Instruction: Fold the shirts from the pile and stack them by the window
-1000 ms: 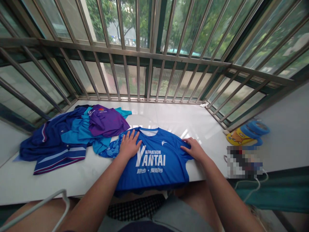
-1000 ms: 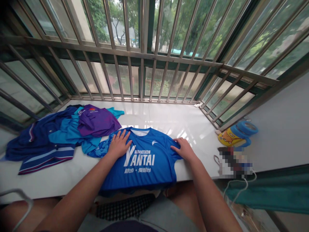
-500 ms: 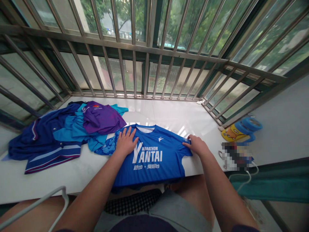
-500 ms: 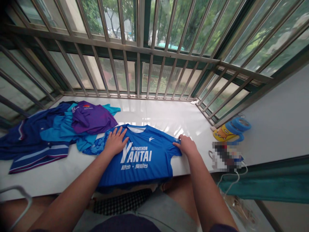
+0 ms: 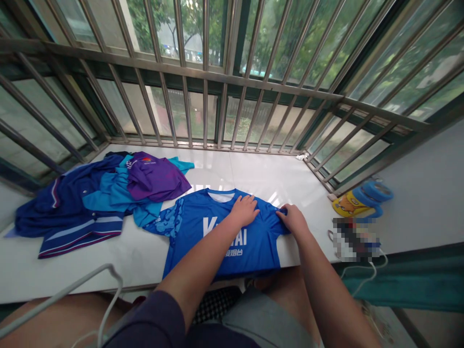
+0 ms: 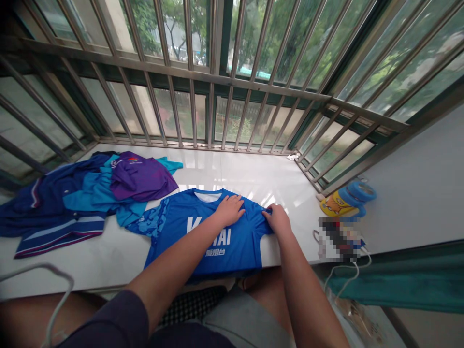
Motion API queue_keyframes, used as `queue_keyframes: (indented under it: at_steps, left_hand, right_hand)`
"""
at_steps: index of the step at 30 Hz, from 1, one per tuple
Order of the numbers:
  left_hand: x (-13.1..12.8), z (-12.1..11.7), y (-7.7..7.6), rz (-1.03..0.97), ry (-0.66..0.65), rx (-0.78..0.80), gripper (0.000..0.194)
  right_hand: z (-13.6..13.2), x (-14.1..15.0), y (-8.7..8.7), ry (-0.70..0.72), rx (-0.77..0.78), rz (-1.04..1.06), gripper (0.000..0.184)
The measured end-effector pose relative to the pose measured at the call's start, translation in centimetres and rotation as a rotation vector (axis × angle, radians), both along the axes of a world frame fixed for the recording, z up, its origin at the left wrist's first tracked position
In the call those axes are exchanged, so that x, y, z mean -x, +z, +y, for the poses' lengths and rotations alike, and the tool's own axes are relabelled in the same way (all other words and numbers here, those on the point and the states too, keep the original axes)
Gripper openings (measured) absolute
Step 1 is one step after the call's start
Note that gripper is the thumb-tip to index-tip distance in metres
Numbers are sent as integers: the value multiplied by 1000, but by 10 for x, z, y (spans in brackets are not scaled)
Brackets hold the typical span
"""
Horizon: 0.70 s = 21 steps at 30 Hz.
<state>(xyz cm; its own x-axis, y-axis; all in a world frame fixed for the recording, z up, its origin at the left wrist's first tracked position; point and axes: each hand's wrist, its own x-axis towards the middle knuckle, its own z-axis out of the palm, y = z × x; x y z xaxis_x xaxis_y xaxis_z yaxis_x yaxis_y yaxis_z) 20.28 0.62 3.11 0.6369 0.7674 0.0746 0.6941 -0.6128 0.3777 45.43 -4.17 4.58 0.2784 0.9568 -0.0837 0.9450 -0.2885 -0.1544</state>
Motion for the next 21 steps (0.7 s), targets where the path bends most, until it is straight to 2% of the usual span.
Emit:
queue_keyframes:
  at_steps: [3,7,9,15,18,21]
  left_hand:
    - [0,7,-14,8,28,-10,68]
    - [5,9,-25,7,30,-26,71]
    - [4,9,-26,8,30,-27,71]
    - [2,9,-27,-8,34,-43,70]
    - [2,9,-27,-21,37,-47,71]
    - [3,9,-26,-18,26,-44,69]
  right_hand:
    - [-7,-10,0,-26,-6,117,43]
    - [-10,-20,5,-38,38,192,27]
    - [-10,-18,9,-30,9,190,25]
    - [-25,26,20,11,-278,303,25]
    - [-46,55,21,97,-280,313,26]
    - [-67,80,18,279,-218,256,21]
